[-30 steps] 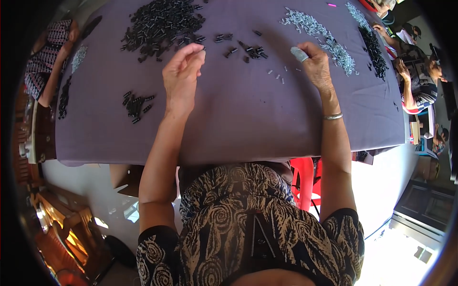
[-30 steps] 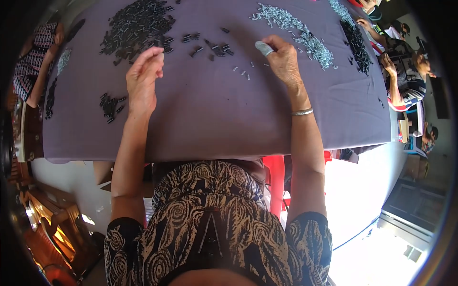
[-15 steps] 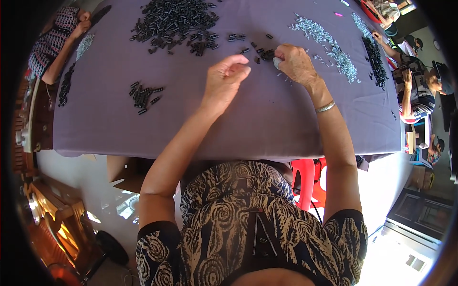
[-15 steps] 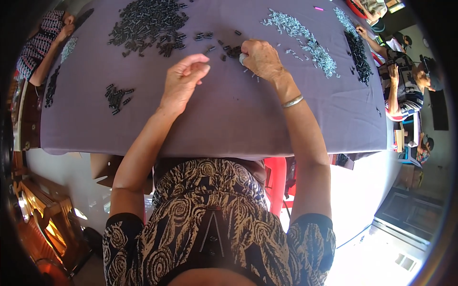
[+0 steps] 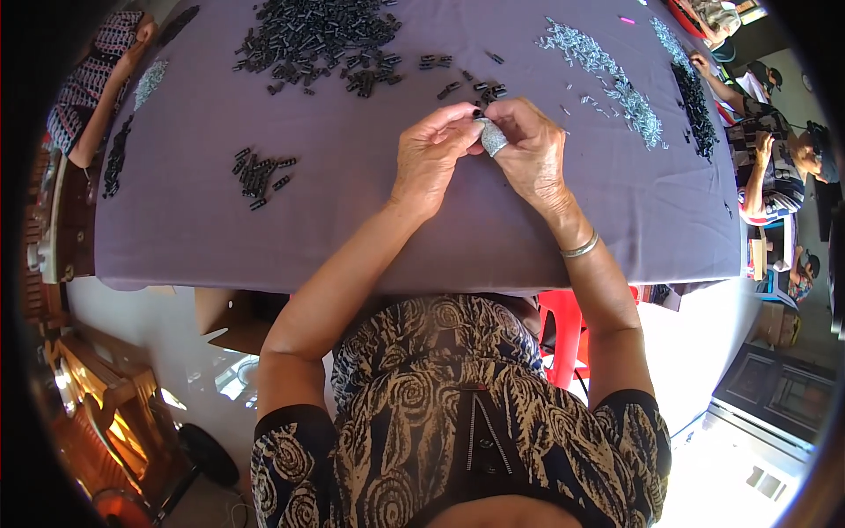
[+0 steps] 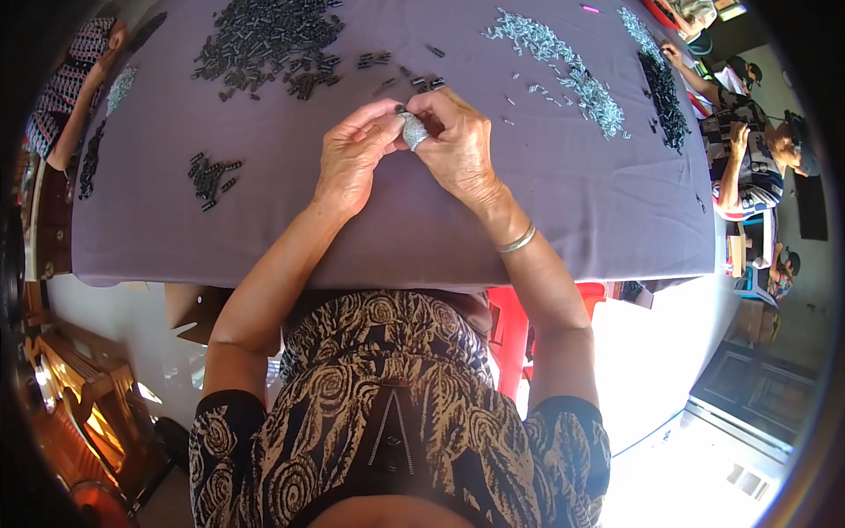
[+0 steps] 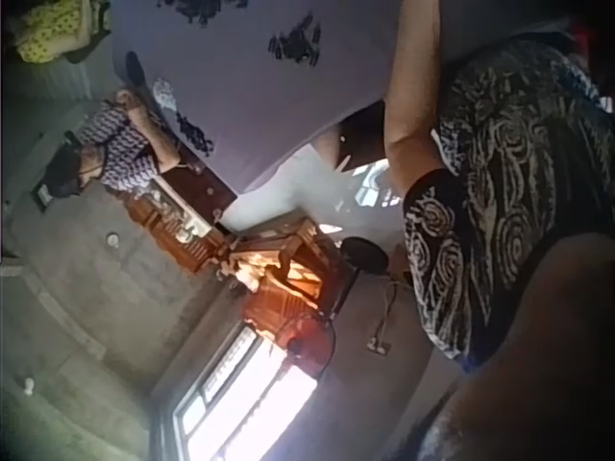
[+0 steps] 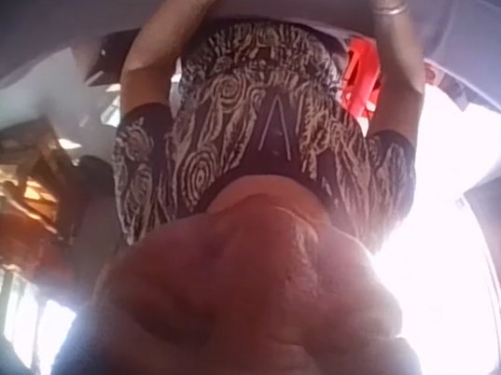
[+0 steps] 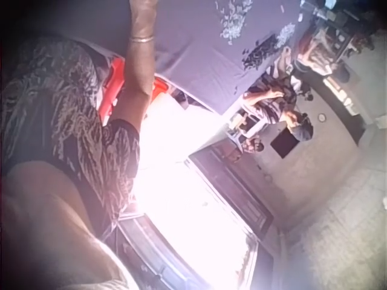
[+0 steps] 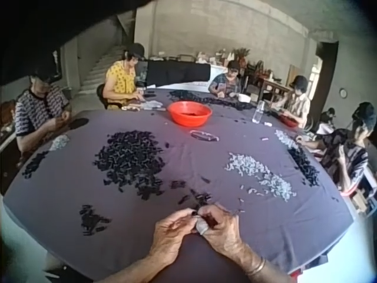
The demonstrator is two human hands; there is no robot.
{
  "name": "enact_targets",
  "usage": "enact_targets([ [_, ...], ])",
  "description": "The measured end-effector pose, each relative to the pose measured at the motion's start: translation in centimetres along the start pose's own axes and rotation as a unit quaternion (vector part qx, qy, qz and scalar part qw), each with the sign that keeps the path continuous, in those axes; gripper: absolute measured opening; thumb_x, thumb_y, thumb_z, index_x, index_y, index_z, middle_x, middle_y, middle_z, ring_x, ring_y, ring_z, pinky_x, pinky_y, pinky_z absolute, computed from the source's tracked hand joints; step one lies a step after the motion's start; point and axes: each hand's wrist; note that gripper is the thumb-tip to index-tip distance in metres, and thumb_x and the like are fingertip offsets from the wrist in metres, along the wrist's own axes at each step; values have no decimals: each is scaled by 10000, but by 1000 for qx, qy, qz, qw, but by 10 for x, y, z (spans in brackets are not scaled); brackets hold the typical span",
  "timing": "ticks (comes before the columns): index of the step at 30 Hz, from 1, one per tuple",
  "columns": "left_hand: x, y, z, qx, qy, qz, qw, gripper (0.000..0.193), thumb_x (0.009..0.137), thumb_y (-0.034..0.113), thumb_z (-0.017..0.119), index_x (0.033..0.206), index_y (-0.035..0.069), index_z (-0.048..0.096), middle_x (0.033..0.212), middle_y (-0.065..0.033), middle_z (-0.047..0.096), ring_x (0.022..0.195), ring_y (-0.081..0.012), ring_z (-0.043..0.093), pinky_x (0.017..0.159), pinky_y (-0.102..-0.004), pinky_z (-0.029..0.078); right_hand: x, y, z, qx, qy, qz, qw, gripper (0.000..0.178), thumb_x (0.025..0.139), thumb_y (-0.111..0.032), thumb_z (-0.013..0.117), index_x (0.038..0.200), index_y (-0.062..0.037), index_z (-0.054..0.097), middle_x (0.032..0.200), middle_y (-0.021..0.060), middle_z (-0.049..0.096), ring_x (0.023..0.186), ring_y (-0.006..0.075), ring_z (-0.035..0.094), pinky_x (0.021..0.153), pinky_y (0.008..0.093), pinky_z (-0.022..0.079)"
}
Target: Sorting small black plastic tubes and silver mesh filters on a workshop table.
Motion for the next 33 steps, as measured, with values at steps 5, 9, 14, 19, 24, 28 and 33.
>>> enact_targets([
  [5, 0, -2, -5, -17, 21, -27, 999, 178, 837, 75, 644, 1010, 37, 629, 945, -41, 630, 859, -127, 584, 723, -295, 482, 0, 0, -7, -55, -51, -51, 996, 168, 726, -10, 690, 870, -20, 604, 791, 68, 597, 669, 171, 622, 580, 274, 509],
  [9, -1, 4, -6, -25, 33, -28, 999, 168, 865, 98, 612, 1019, 33, 614, 945, -56, 627, 854, -151, 595, 711, -297, 478, 0, -1, -22, -18, -119, -50, 991, 146, 746, -6, 675, 874, -24, 607, 784, 64, 592, 678, 162, 615, 598, 268, 497],
  [14, -5, 16, -1, 7, 8, -58, 998, 188, 913, 153, 551, 1050, 31, 589, 946, -76, 616, 819, -155, 596, 698, -293, 480, 12, 41, -86, -123, -32, 96, 987, 122, 768, -46, 662, 888, -51, 644, 766, 71, 641, 687, 129, 609, 632, 250, 479],
  [19, -1, 7, -3, 37, -55, -91, 994, 183, 917, 155, 544, 1039, 29, 596, 879, -63, 605, 753, -136, 569, 658, -277, 471, 11, 73, -123, -156, -98, 117, 976, 121, 765, -69, 659, 880, -41, 636, 775, 73, 639, 697, 144, 599, 659, 278, 479],
  [24, -1, 6, -6, 64, -53, -68, 994, 186, 913, 135, 546, 1052, 20, 588, 859, -65, 599, 729, -128, 555, 632, -272, 461, 11, 73, -114, -195, -154, 116, 962, 134, 770, -97, 666, 867, -15, 622, 764, 75, 628, 689, 153, 581, 659, 289, 469],
  [28, 0, 5, -1, 58, -74, -64, 994, 191, 909, 114, 545, 1074, 18, 556, 877, -83, 605, 750, -141, 575, 648, -275, 469, 9, 79, -116, -168, -116, 137, 969, 153, 773, -113, 669, 851, 5, 608, 751, 70, 600, 676, 146, 557, 640, 295, 459],
  [33, -1, 3, -3, 71, -91, -46, 992, 209, 891, 90, 565, 1083, 7, 561, 923, -99, 619, 792, -166, 603, 662, -284, 481, 21, 34, -94, 94, -195, 187, 958, 100, 829, -21, 536, 896, -67, 595, 764, -24, 585, 643, 42, 500, 544, 180, 424],
])
Point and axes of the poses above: each hand's wrist, its own x-axis towards the middle knuckle, its own z-axis out of the palm, y = z × x
